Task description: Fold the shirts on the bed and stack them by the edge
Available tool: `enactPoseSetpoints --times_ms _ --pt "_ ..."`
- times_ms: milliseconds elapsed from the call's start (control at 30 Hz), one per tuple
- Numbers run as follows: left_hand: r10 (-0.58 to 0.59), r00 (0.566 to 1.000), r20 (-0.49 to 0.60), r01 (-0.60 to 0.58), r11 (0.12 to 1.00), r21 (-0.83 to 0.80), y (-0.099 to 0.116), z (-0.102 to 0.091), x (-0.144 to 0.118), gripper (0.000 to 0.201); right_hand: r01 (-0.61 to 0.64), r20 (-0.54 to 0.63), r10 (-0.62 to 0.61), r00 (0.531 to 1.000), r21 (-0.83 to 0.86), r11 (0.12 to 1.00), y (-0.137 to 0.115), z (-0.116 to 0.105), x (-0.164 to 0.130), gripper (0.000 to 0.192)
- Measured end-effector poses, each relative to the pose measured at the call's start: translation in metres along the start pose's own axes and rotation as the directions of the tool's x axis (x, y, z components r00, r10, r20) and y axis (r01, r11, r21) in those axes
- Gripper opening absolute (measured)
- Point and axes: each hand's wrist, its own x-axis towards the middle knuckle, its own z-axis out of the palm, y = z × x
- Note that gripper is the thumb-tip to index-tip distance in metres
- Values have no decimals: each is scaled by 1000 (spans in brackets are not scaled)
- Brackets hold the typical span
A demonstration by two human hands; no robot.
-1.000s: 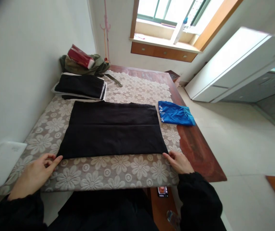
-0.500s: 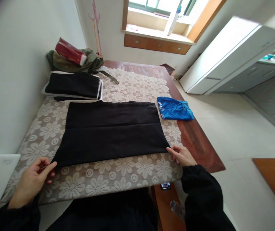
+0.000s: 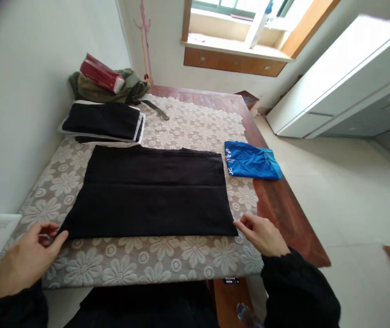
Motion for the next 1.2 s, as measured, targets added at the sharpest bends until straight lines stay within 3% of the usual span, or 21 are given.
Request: enactPoseSetpoints --times_ms 67,133,233,300,367,400,567,733,800,933,1200 --pt "163 974 -155 -157 986 54 27 5 -13 35 120 -216 -120 969 -14 993 -23 7 3 45" --pt "382 894 -234 -385 922 35 62 18 -25 33 293 -342 -270 900 17 956 -58 27 7 36" --pt "652 752 -92 -657 753 -38 112 51 -33 37 633 -268 -613 743 -16 774 -117 73 15 34" --pt "790 611 52 -789 613 -41 135 74 -33 49 742 -178 -749 639 -114 660 -147 104 24 55" --pt "852 503 144 -860 510 -14 147 92 -28 60 768 -112 -795 596 -210 605 -164 129 33 77" --pt "862 480 164 -874 485 7 149 99 -26 64 764 -95 -800 593 -248 596 -168 137 37 84" --pt "865 464 192 -886 455 91 145 114 -21 73 727 -54 -785 617 -342 595 -167 152 44 91" --pt "854 468 227 -884 450 131 144 109 -21 72 676 29 -742 670 -436 594 -173 146 37 80" --pt "864 436 251 -900 415 132 143 103 -16 73 673 61 -732 679 -449 588 -177 144 38 81" --pt "885 335 324 -942 327 80 140 96 0 78 729 151 -757 636 -439 525 -176 141 47 97" --pt "890 312 334 -943 332 -3 140 98 6 99 814 232 -811 537 -395 426 -164 135 60 122"
